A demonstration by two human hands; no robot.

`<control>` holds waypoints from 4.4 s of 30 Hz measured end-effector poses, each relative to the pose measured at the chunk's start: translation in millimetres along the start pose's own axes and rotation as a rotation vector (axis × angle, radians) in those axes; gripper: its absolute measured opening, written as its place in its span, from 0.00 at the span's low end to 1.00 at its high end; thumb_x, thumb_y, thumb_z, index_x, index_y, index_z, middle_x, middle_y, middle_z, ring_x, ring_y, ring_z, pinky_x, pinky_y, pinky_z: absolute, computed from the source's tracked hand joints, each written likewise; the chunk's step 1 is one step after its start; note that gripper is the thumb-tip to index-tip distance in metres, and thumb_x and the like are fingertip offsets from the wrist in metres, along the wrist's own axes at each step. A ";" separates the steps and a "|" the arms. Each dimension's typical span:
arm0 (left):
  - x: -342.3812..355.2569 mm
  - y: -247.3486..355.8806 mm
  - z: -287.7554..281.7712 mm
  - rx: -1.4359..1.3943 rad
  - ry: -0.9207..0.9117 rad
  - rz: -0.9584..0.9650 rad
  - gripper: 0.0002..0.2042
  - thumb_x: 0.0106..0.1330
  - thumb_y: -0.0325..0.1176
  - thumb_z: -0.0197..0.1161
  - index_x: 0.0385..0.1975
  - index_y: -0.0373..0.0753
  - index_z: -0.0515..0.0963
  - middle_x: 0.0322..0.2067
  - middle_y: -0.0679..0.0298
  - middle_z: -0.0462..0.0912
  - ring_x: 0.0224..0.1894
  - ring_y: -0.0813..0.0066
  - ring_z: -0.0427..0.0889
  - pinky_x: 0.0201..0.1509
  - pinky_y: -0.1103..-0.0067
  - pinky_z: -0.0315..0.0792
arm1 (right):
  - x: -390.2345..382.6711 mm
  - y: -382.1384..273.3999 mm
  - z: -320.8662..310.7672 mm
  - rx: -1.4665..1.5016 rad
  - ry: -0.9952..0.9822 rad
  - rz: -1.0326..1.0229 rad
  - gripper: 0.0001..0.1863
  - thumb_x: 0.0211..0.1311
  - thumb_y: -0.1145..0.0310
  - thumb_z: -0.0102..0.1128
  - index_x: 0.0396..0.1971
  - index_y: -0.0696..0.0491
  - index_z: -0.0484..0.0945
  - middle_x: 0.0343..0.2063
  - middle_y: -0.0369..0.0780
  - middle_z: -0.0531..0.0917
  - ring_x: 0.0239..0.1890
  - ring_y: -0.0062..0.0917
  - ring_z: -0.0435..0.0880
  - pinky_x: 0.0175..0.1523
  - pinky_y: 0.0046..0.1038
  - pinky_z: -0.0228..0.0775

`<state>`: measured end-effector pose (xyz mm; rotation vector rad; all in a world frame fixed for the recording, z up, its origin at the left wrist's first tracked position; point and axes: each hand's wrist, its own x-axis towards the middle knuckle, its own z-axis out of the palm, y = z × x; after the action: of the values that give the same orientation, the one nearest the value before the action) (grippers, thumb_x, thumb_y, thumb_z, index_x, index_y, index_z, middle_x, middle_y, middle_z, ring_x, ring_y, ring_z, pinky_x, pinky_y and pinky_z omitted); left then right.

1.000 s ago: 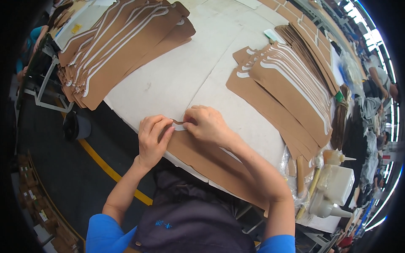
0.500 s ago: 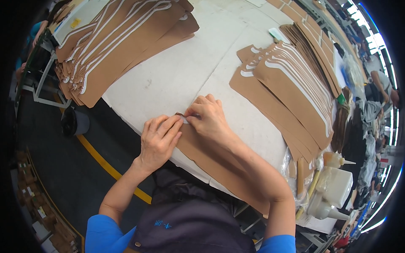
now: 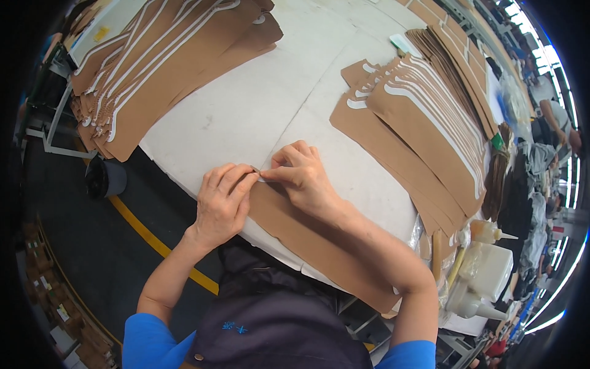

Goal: Folding and pressing the glued edges of leather components using a wooden folder tool.

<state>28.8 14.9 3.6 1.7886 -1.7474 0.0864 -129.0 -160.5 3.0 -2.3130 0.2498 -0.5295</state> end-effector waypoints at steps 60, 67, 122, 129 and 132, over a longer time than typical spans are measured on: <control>70.6 101.1 60.2 -0.263 -0.291 0.298 0.17 0.66 0.26 0.68 0.55 0.36 0.80 0.55 0.55 0.81 0.61 0.52 0.78 0.66 0.62 0.70 | -309.5 -41.0 -157.4 -0.709 0.454 0.791 0.22 0.60 0.71 0.73 0.55 0.55 0.81 0.48 0.43 0.81 0.52 0.40 0.80 0.57 0.38 0.74; 53.3 122.5 73.5 -0.291 -0.298 0.281 0.16 0.63 0.27 0.70 0.52 0.38 0.81 0.52 0.58 0.79 0.58 0.56 0.76 0.63 0.63 0.68 | -251.7 -70.6 -132.4 -0.385 0.199 0.470 0.21 0.61 0.74 0.70 0.55 0.53 0.81 0.49 0.42 0.79 0.53 0.38 0.80 0.57 0.39 0.72; 0.4 144.8 70.6 -0.302 -0.274 0.338 0.22 0.60 0.32 0.74 0.56 0.35 0.83 0.56 0.60 0.81 0.59 0.60 0.78 0.63 0.61 0.70 | -205.8 -63.8 -116.9 -0.565 -0.137 0.012 0.17 0.48 0.70 0.65 0.39 0.61 0.85 0.46 0.41 0.77 0.45 0.33 0.76 0.47 0.38 0.68; 2.5 146.0 69.6 -0.303 -0.278 0.334 0.23 0.59 0.31 0.75 0.56 0.34 0.83 0.56 0.58 0.81 0.58 0.58 0.78 0.62 0.61 0.71 | -201.2 -55.2 -118.8 -0.528 -0.139 -0.013 0.11 0.49 0.70 0.66 0.33 0.59 0.85 0.46 0.40 0.78 0.45 0.32 0.76 0.47 0.38 0.68; -0.1 146.1 70.3 -0.307 -0.275 0.303 0.24 0.58 0.32 0.76 0.55 0.34 0.83 0.56 0.58 0.81 0.58 0.58 0.78 0.63 0.60 0.71 | -199.4 -48.8 -120.6 -0.522 -0.134 -0.056 0.10 0.49 0.70 0.67 0.31 0.59 0.85 0.45 0.40 0.79 0.44 0.32 0.76 0.47 0.38 0.67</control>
<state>-131.9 -6.8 3.3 1.3563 -2.0862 -0.3013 -359.9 -135.8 55.1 -2.8559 0.2845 -0.3618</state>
